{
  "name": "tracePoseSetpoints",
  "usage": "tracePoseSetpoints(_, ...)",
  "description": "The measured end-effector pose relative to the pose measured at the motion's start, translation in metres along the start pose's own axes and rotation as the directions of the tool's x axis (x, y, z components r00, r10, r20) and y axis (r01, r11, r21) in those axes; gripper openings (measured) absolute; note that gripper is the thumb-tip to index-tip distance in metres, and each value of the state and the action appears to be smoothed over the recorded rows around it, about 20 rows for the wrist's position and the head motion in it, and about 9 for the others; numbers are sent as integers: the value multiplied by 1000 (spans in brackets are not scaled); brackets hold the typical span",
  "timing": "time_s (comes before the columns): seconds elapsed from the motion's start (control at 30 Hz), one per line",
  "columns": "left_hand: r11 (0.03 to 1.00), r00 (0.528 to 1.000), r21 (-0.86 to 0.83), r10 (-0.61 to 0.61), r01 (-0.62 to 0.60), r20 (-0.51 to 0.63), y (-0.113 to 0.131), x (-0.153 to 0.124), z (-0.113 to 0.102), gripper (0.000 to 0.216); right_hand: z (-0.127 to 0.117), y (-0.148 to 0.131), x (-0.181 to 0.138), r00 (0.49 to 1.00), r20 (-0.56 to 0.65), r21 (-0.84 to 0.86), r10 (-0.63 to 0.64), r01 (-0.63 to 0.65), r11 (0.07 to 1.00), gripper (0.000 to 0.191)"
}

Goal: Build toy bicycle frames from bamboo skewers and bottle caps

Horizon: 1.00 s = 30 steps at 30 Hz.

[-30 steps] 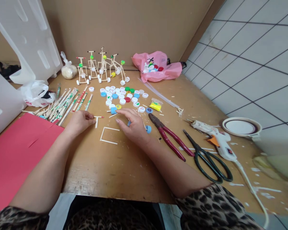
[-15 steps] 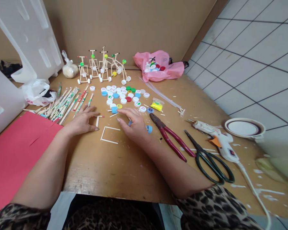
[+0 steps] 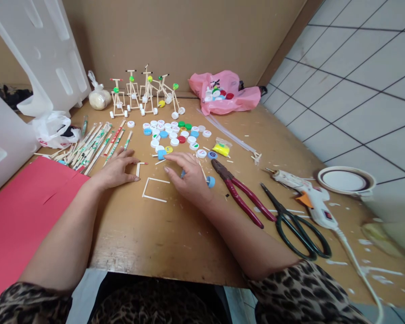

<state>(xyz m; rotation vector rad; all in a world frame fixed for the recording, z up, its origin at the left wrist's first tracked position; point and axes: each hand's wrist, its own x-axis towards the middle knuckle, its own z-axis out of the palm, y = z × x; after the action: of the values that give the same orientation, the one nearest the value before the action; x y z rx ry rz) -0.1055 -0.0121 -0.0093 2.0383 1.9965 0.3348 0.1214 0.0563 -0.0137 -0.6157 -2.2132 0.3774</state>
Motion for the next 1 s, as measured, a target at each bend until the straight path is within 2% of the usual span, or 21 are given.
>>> tracePoseSetpoints(1.0, 1000, 997, -8, -27, 27, -66, 0, 3, 5, 49, 0, -1, 0, 1000, 16, -29, -8, 9, 1000, 22)
